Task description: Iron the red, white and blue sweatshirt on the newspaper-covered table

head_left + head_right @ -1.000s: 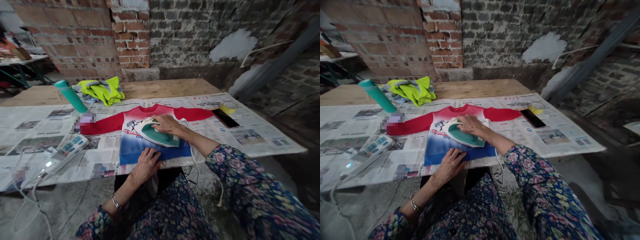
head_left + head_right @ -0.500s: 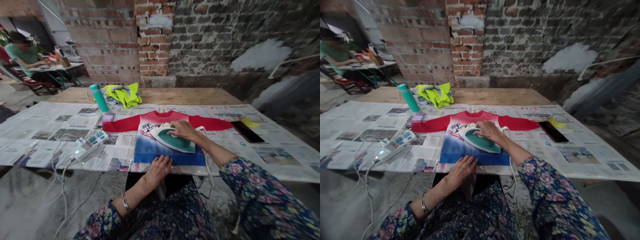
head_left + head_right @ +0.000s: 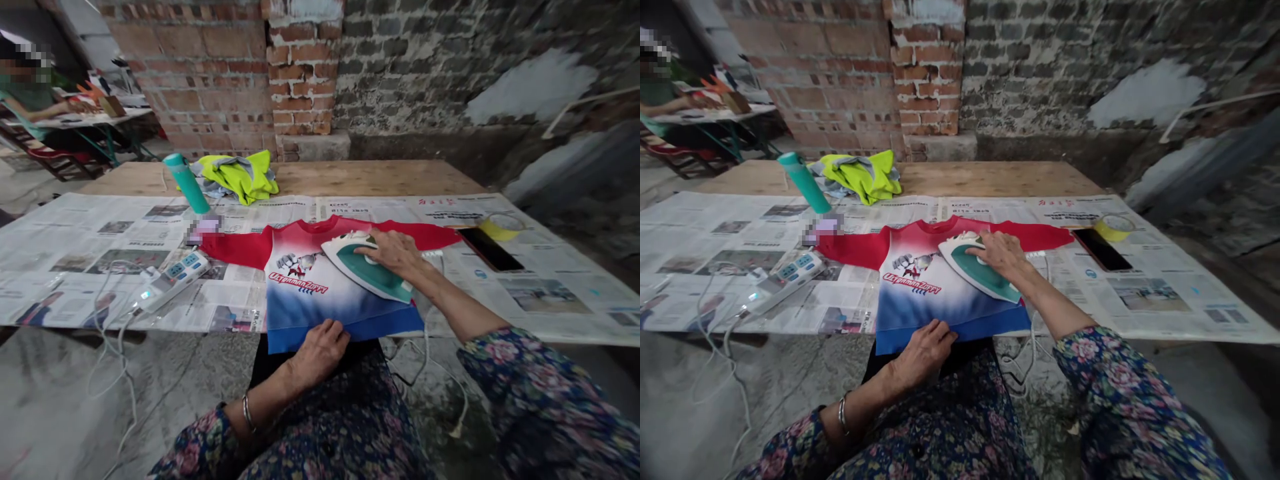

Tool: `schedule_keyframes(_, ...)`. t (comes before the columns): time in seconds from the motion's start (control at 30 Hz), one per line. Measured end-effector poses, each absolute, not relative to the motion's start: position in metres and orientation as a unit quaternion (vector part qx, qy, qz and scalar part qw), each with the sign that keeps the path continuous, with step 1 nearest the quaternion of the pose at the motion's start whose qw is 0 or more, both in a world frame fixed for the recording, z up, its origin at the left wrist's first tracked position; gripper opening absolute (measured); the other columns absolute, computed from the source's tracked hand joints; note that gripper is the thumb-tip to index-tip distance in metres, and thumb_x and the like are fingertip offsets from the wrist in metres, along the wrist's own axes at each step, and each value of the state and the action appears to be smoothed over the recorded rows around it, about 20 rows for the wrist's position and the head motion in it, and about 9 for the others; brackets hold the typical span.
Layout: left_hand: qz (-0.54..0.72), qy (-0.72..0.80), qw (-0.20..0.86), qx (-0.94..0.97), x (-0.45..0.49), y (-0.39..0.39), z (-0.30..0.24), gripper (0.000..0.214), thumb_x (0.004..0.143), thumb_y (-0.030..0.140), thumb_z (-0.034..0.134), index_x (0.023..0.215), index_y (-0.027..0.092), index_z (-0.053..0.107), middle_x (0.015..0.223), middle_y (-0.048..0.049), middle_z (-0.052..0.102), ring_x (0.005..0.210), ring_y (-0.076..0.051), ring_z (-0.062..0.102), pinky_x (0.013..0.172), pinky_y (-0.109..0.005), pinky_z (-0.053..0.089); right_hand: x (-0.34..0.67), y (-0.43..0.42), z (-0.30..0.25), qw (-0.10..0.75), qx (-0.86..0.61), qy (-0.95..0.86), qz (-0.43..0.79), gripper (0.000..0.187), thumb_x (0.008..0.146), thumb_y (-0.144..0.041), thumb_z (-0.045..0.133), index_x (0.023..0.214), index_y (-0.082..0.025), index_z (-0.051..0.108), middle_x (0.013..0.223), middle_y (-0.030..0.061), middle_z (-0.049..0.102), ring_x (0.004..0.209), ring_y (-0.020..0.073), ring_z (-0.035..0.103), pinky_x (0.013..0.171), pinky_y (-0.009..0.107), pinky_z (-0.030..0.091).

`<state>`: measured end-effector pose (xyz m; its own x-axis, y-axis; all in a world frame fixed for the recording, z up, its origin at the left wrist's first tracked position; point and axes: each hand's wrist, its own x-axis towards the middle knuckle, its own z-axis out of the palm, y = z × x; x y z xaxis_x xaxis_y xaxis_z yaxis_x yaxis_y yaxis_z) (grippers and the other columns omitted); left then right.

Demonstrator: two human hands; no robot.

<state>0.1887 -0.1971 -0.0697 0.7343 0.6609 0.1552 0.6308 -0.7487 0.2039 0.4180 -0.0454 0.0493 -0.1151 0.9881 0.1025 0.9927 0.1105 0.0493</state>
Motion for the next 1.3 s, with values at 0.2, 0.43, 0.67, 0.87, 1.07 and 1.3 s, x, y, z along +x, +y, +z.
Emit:
schedule_keyframes(0.2,0.164,0.524,0.037,0.835,0.166,-0.101,-0.051,0.036,0.108,0.020,0.051,0.140,0.018,0.067,0.141,-0.0156,0.071,0.135,-0.027,0.065,0.117,-0.044,0.053,0.434,-0.022,0.033,0.075,-0.639,-0.761,-0.076,0.052,0.107,-0.060,0.055,0.133,-0.017,0.069,0.124,0.0197,0.075,0.121,0.0356,0.066,0.098,0.043,0.047)
schedule_keyframes(0.43,0.125,0.536,0.033,0.835,0.154,-0.052,-0.048,0.036,0.106,0.011,0.047,0.130,0.020,0.071,0.135,-0.0125,0.074,0.133,-0.021,0.067,0.120,-0.036,0.047,0.425,-0.020,0.039,0.057,-0.667,-0.742,-0.030,0.051,0.106,-0.060,0.056,0.133,-0.018,0.069,0.124,0.0193,0.076,0.120,0.0362,0.066,0.099,0.044,0.048)
schedule_keyframes(0.67,0.089,0.570,0.053,0.815,0.147,-0.035,-0.025,0.025,0.105,0.026,0.056,0.117,0.020,0.077,0.124,-0.0124,0.078,0.122,-0.026,0.071,0.104,-0.034,0.055,0.422,-0.025,0.046,0.050,-0.673,-0.738,-0.018,0.048,0.107,-0.057,0.058,0.133,-0.017,0.069,0.126,0.0193,0.075,0.123,0.0350,0.066,0.100,0.043,0.048)
schedule_keyframes(0.87,0.040,0.556,0.113,0.823,0.150,0.007,-0.007,0.019,0.094,0.027,0.067,0.106,0.020,0.079,0.101,-0.0105,0.080,0.103,-0.026,0.074,0.088,-0.032,0.055,0.455,-0.040,0.050,0.065,-0.711,-0.700,-0.011,0.046,0.102,-0.061,0.062,0.127,-0.024,0.073,0.121,0.0170,0.078,0.117,0.0376,0.068,0.093,0.045,0.051)
schedule_keyframes(1.07,0.012,0.520,0.175,0.836,0.146,0.031,-0.002,0.012,0.086,0.033,0.071,0.089,0.022,0.077,0.084,-0.0031,0.075,0.083,-0.019,0.068,0.073,-0.026,0.048,0.513,-0.078,0.062,0.048,-0.773,-0.630,-0.052,0.045,0.098,-0.064,0.065,0.115,-0.025,0.077,0.105,0.0173,0.079,0.107,0.0420,0.071,0.085,0.048,0.054)
schedule_keyframes(1.3,0.010,0.455,0.226,0.861,0.145,0.050,0.003,0.012,0.073,0.027,0.076,0.070,0.021,0.067,0.080,-0.0004,0.071,0.087,-0.018,0.065,0.080,-0.026,0.049,0.556,-0.098,0.072,-0.017,-0.838,-0.545,-0.033,0.043,0.096,-0.055,0.070,0.123,-0.022,0.077,0.112,0.0211,0.080,0.108,0.0438,0.073,0.084,0.049,0.055)
